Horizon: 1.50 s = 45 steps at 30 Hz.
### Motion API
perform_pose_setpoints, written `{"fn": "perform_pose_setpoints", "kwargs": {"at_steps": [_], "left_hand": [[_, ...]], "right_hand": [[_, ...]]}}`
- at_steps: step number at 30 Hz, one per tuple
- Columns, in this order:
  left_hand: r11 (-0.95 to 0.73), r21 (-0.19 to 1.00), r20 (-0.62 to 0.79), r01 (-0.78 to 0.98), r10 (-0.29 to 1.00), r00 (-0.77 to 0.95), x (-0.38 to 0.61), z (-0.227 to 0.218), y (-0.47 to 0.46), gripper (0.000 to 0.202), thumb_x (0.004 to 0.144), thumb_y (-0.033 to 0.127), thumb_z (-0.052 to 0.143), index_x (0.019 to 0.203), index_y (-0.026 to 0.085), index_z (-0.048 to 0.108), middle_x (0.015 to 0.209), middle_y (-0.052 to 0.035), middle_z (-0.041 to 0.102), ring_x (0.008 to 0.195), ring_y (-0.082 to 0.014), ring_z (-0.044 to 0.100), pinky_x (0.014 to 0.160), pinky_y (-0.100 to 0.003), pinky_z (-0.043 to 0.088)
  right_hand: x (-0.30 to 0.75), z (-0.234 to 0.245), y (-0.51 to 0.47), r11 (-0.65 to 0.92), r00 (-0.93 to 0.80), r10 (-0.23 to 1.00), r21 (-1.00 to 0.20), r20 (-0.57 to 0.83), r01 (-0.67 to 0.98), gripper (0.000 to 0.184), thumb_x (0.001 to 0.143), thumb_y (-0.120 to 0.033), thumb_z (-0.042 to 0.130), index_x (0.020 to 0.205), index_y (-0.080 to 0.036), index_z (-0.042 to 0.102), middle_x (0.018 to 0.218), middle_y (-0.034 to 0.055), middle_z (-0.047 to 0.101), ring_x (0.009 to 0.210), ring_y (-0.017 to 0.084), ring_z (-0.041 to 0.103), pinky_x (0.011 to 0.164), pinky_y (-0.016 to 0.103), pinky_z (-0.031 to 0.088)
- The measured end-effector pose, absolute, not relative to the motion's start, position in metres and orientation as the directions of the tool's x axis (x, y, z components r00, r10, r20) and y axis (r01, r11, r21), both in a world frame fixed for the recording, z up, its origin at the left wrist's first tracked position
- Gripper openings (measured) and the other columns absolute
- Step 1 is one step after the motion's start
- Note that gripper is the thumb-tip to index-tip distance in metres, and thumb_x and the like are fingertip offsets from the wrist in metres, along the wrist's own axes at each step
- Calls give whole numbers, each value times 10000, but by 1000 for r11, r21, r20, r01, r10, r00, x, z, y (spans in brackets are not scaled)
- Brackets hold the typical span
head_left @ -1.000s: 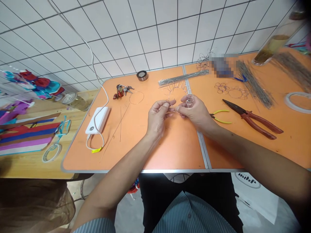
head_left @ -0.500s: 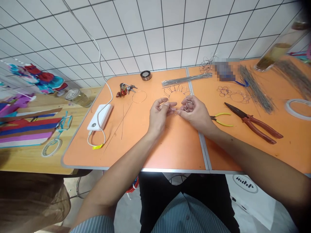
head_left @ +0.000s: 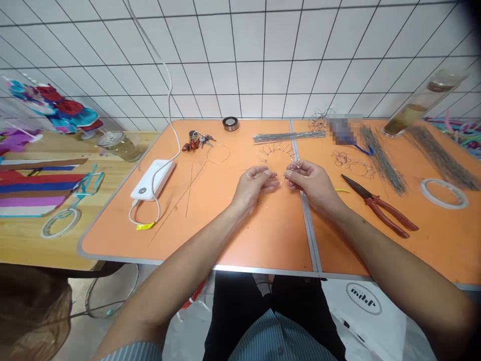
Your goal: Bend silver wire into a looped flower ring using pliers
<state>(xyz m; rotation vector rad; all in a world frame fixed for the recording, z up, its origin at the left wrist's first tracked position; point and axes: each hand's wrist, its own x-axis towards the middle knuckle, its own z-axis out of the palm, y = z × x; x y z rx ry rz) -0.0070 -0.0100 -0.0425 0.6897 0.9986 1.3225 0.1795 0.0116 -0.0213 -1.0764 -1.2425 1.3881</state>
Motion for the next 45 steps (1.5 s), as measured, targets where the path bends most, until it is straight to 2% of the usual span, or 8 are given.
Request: {"fn": "perform_pose_setpoints", "kwargs": {"at_steps": [9, 12, 20, 29, 39, 41, 43, 45], "left_hand": [[219, 894, -241, -390, 970, -8, 0, -37, -14, 126, 965, 211, 770, 1038, 164, 679, 938, -65, 788, 639, -118, 725, 676, -264, 574], [235, 895, -245, -380, 969, 21, 2, -37, -13, 29, 977, 151, 696, 998, 166, 682, 895, -59, 785, 632, -110, 712, 672, -254, 556], [278, 874, -290, -398, 957, 32, 4, -41, -6, 67, 960, 102, 659, 964, 167, 674, 848, -34, 740, 567, -97, 650, 621, -257, 530], [299, 890, -301, -345, 952, 51, 7, -54, -3, 67, 942, 131, 669, 979, 184, 684, 890, -35, 721, 586, -103, 648, 623, -268, 523], [344, 916, -339, -207, 939, 61, 5, -41, -13, 95, 967, 144, 645, 1033, 170, 709, 970, -34, 740, 647, -95, 663, 639, -243, 494], [339, 919, -333, -200, 941, 64, 4, -39, -14, 100, 980, 143, 636, 1044, 165, 710, 978, -37, 744, 652, -92, 661, 665, -248, 518], [332, 922, -327, -198, 943, 57, 5, -40, -13, 105, 986, 143, 636, 1055, 163, 713, 980, -39, 748, 653, -91, 660, 684, -254, 539], [328, 924, -325, -198, 944, 47, 6, -43, -12, 109, 989, 134, 628, 1053, 162, 712, 969, -36, 748, 644, -90, 660, 678, -253, 545]], "right_hand": [[182, 1, 70, -120, -117, 987, -989, -110, -82, 350, 657, -259, 1042, 846, -185, 756, 751, -23, 679, 624, 79, 626, 562, 164, 597], [154, 5, 103, -139, -135, 982, -989, -132, -46, 300, 715, -172, 1006, 849, -181, 737, 738, -30, 692, 610, 69, 630, 567, 154, 609], [71, 15, 176, -238, -244, 936, -967, -252, 87, 202, 842, -57, 907, 841, -148, 727, 685, 18, 733, 543, 73, 628, 503, 165, 598], [-31, 27, 225, -151, -304, 935, -979, -186, 135, 208, 844, -42, 919, 822, -133, 734, 661, 39, 734, 519, 77, 620, 491, 184, 595], [70, 33, 267, -135, -101, 979, -937, -176, 323, 169, 914, -88, 878, 910, -144, 718, 700, 22, 725, 526, 71, 585, 524, 187, 564], [83, 24, 271, -146, -65, 980, -909, -186, 390, 126, 967, -160, 852, 1009, -132, 736, 840, 62, 771, 647, 111, 663, 619, 243, 616], [86, 14, 276, -146, -69, 977, -872, -200, 467, 277, 1044, -311, 794, 1257, -141, 741, 1188, 122, 786, 960, 207, 763, 838, 384, 679], [83, 6, 281, -119, -97, 974, -827, -204, 549, 417, 1082, -413, 742, 1435, -195, 693, 1442, 133, 705, 1207, 278, 734, 1008, 500, 652]]}}
